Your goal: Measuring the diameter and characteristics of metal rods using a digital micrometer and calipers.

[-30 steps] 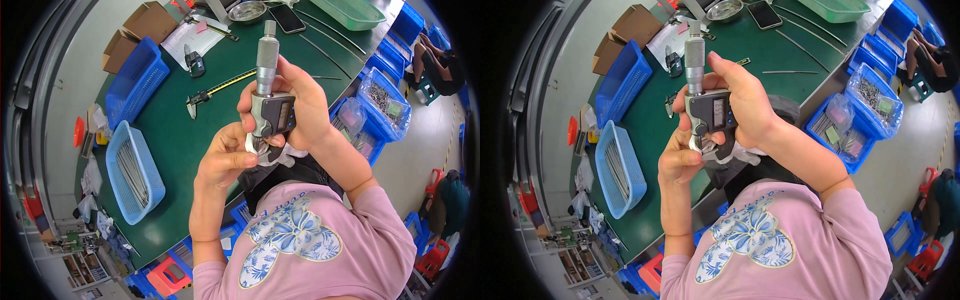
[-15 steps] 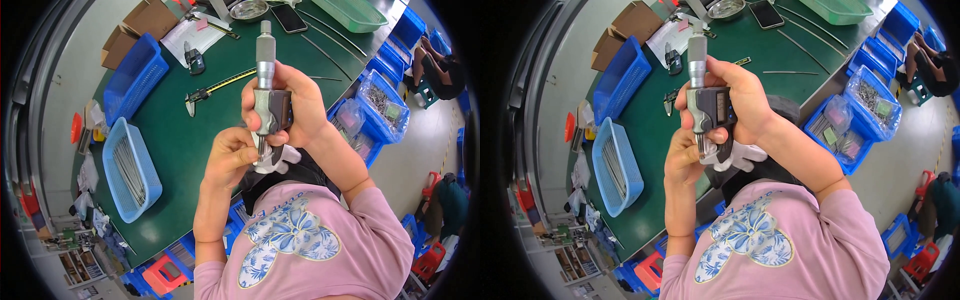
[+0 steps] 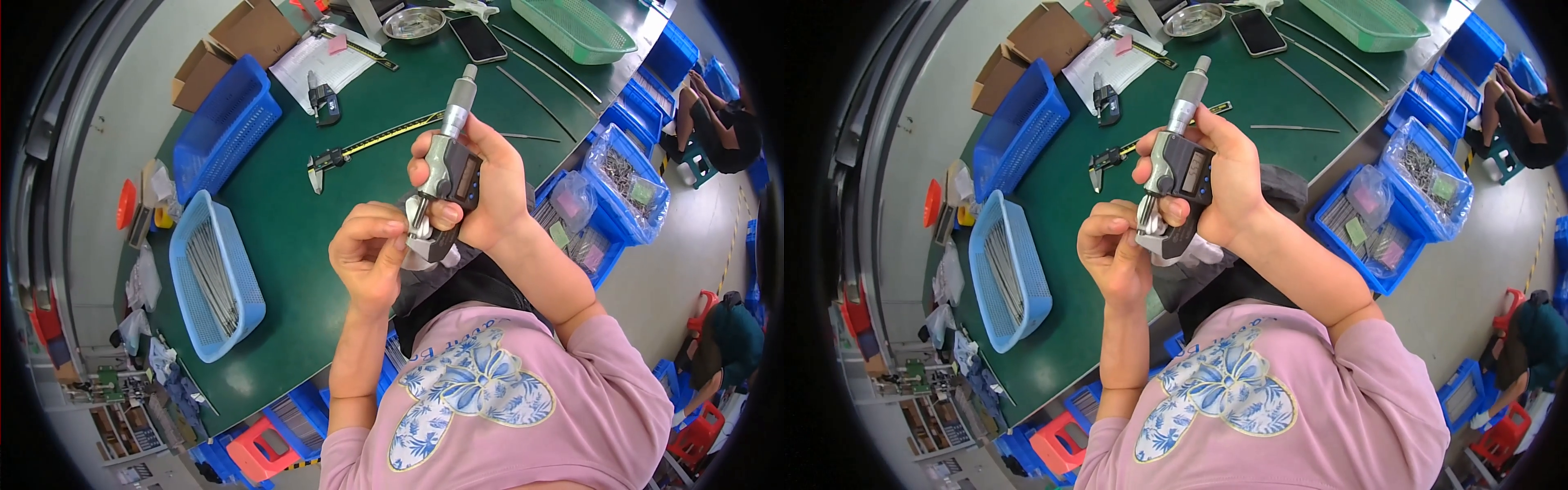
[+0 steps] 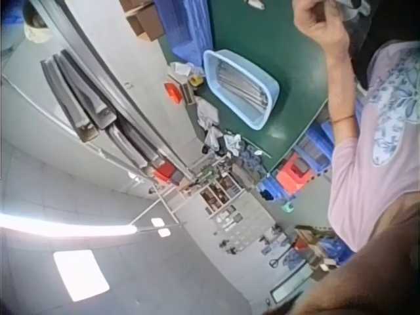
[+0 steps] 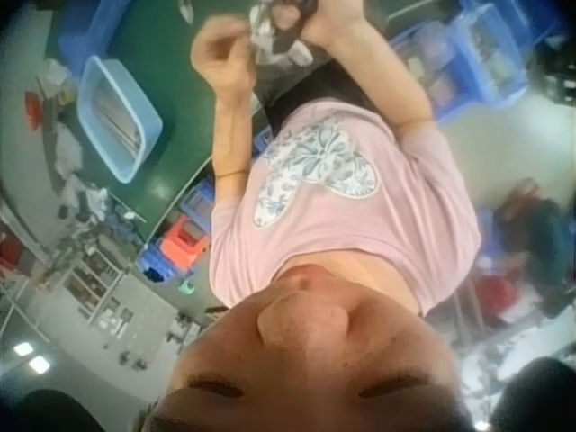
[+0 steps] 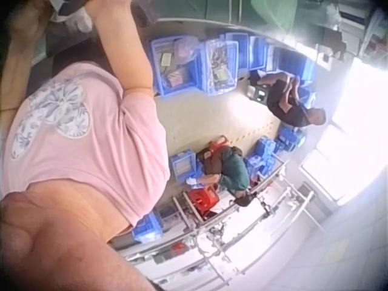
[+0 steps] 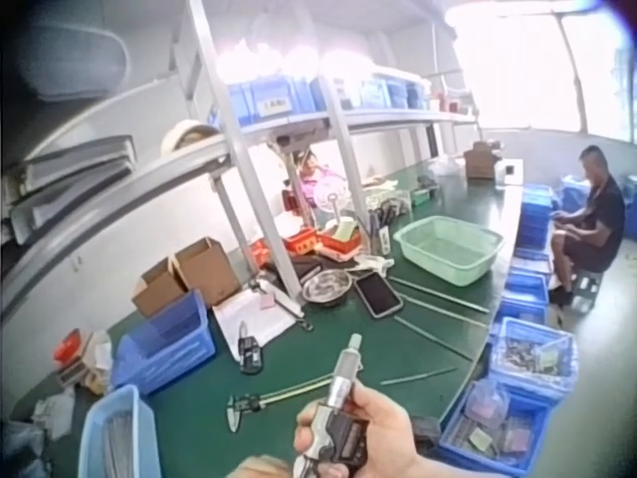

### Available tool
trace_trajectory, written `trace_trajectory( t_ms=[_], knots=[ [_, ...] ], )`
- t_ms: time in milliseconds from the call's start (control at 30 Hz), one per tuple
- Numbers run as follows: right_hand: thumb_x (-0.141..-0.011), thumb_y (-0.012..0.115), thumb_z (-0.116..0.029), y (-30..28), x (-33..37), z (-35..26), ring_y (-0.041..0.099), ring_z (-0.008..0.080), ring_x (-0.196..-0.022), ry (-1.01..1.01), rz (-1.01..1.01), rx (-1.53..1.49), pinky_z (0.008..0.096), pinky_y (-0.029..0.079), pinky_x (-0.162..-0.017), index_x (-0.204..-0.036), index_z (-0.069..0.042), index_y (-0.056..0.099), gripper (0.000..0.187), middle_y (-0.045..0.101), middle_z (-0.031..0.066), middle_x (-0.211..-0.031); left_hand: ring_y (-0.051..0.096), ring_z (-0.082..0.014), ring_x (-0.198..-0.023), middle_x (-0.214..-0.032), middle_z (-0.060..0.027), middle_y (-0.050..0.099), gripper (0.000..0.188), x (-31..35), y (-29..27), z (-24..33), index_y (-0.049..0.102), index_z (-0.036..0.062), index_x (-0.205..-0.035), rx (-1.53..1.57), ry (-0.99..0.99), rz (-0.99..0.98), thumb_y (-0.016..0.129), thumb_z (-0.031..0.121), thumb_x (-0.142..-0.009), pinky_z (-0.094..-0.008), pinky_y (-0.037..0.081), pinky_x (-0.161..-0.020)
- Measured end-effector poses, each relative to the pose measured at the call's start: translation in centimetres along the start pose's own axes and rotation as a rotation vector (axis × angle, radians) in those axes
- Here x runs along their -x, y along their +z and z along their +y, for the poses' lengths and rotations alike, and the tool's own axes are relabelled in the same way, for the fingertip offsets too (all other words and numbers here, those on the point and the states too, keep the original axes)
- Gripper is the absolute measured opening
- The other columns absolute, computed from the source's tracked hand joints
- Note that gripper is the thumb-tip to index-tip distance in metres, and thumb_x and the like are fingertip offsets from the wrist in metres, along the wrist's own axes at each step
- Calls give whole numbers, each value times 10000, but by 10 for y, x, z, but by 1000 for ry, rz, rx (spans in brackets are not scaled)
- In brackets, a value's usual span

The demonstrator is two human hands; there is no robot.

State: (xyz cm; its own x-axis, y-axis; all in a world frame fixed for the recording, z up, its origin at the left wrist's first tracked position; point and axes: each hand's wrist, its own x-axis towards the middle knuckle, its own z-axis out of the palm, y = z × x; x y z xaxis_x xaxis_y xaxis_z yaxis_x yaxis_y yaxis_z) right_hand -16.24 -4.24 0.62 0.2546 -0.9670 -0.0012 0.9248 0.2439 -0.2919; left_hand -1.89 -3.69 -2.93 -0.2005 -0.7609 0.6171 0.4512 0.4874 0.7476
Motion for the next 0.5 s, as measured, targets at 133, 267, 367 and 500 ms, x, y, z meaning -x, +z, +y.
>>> trace_trajectory(
  t_ms=[133,267,367,500],
  knots=[
    [-839,290,-429,-15,-4,-10,448,184,-384,-114,138,58,259,374,-354,-851,19,519,503,559,158,-690,498,-141,-770,-847,-76,513,174,-15,-12,-12,515,11,-889,-89,87,195,512,-75,-737,-243,416,-694],
    [-853,308,-391,-21,1,-16,461,203,-443,-257,108,81,281,376,-422,-912,-23,471,407,531,131,-796,510,-130,-816,-955,-85,542,170,-74,-23,-3,538,-22,-938,-571,62,485,531,-5,-770,-238,412,-738],
    [-854,301,-414,-18,8,-19,487,234,-573,-377,-78,76,311,389,-542,-985,-32,450,430,498,130,-895,457,-142,-959,-1038,-56,497,256,-89,-33,-15,481,-7,-1063,-1000,190,423,467,105,-833,-257,362,-818],
    [-874,225,-434,-12,2,-8,541,261,-672,-577,-162,162,396,470,-646,-1027,-8,415,491,487,172,-958,496,-160,-898,-1029,-79,489,532,-24,9,-26,452,20,-1091,60,-434,-85,494,455,-787,-265,427,-685]
  ],
)
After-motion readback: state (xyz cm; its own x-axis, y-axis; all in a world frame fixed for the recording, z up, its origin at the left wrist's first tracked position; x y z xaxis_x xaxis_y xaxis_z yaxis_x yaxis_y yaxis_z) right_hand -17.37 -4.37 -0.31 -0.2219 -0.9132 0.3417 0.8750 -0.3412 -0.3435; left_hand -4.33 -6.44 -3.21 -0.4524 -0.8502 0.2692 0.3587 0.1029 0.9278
